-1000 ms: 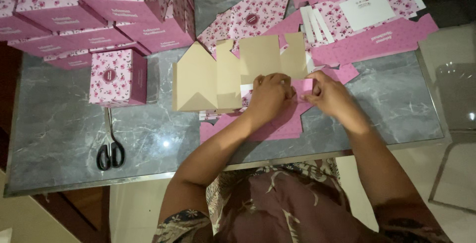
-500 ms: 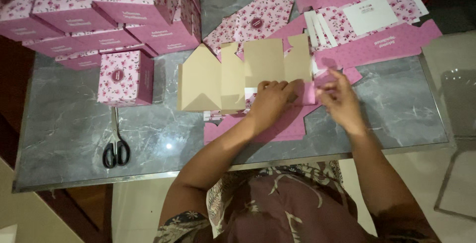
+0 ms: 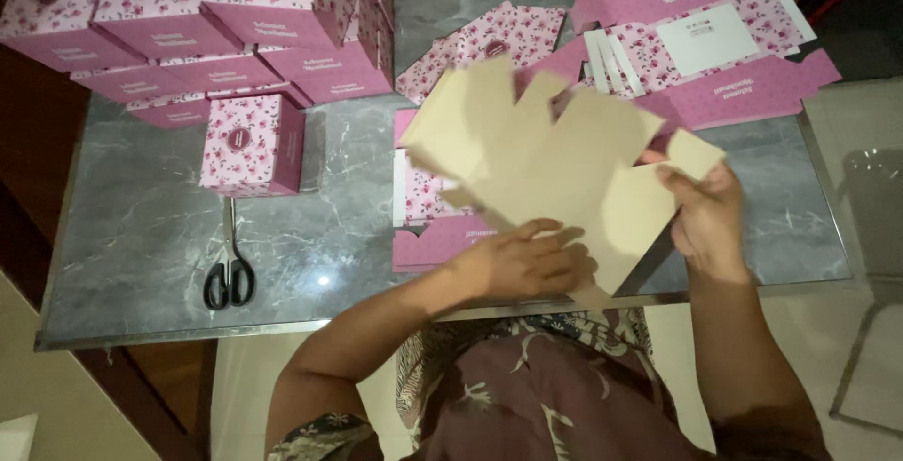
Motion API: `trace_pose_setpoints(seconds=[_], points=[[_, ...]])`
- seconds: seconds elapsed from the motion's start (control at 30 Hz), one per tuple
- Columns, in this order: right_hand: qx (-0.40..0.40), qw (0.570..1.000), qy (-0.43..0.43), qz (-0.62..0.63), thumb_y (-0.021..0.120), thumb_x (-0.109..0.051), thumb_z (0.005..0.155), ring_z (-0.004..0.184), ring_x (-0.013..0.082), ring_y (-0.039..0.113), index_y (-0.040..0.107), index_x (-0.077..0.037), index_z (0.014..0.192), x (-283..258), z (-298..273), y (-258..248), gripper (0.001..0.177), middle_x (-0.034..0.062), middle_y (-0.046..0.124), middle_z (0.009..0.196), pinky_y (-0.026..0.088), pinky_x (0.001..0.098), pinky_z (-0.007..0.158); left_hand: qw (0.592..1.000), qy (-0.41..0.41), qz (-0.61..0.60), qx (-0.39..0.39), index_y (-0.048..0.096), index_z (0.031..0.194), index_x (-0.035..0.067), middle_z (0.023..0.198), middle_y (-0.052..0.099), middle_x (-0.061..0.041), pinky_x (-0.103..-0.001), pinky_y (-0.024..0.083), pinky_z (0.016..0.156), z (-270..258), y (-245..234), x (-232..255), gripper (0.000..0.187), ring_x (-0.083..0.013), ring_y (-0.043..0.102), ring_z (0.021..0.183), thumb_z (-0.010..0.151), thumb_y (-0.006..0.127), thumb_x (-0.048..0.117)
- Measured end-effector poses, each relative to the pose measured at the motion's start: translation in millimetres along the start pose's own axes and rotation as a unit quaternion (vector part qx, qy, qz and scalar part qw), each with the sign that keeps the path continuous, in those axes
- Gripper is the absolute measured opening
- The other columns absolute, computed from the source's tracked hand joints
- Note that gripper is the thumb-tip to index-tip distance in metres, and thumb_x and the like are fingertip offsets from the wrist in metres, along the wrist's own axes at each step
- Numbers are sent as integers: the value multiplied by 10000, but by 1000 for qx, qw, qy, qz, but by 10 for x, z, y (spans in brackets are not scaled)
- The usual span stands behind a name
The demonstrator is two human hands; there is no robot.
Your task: The person folds and assembles several small pink and white printed cardboard boxes on a table by hand.
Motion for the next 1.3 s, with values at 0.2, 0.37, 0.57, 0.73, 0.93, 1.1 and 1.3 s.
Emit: trace_pose_setpoints(seconds=[0.2, 0.37, 0.57, 0.73, 0.93, 1.1, 1.3], points=[[-15, 972, -116, 205, 610, 111, 987, 1243, 279, 682, 551, 17, 1433, -166, -314, -47, 460, 170, 665, 1307, 623, 383, 1026, 983, -141, 79, -86, 598, 1357, 248, 1343, 623, -59, -538, 307, 1205, -143, -150, -974, 436, -254, 553, 1279, 951, 589, 90], [27, 971, 79, 226, 644, 50, 964, 1071, 232, 632, 583, 62, 1304, 743, -481, 194, 346, 155, 653, 1251, 562, 306, 867, 904, -394, 105, 127, 657, 1273, 238, 1383, 637, -2, -546, 322, 1270, -601, -788, -1670, 360, -253, 584, 1367, 960, 612, 64], [23, 943, 220, 248, 567, -82, 925, 1030, 213, 656, 481, -1, 1397, 1133, -793, 833, 487, 123, 639, 1172, 560, 360, 914, 946, -277, -160, 59, 577, 1371, 41, 1458, 484, -257, -514, 350, 1088, -237, -519, -927, 735, -465, 464, 1328, 720, 818, 285], [-166, 966, 184, 78, 595, -69, 1005, 1034, 198, 539, 311, -29, 1675, 1090, -904, 1051, 729, 151, 575, 1141, 461, 332, 936, 941, -327, -74, 49, 550, 1486, 62, 1541, 534, -171, -436, 422, 1143, -296, -238, -742, 699, -369, 539, 1390, 823, 749, 163], [-357, 864, 106, -340, 644, -223, 950, 1204, 178, 620, 359, -138, 1575, 682, -985, 1165, 692, 102, 421, 1561, 541, 355, 937, 926, -332, -157, 89, 620, 1389, 101, 1362, 621, -143, -402, 488, 1098, -617, -278, -823, 499, -323, 577, 1293, 897, 680, 154], [-458, 808, 35, -369, 655, -263, 931, 1023, 174, 749, 673, -172, 1321, 189, -1019, 1246, 401, 48, 772, 1213, 601, 357, 850, 969, -208, -113, 72, 694, 1362, 224, 1288, 649, -65, -364, 495, 1110, -957, -223, -895, 485, -265, 580, 1315, 905, 633, 75], [-450, 811, -17, -374, 683, -273, 916, 880, 143, 786, 772, -148, 1124, -140, -991, 1318, 259, -2, 812, 995, 634, 301, 778, 976, -213, -43, 22, 677, 1291, 207, 1459, 595, -18, -457, 314, 1248, -1278, 78, -1237, 552, -246, 502, 1423, 753, 752, 104]])
Point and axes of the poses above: each hand's wrist, its own z-axis towards the middle knuckle, its own y-axis out of the palm, x = y × z, the point moved 9 cm from there along z, towards the middle knuckle
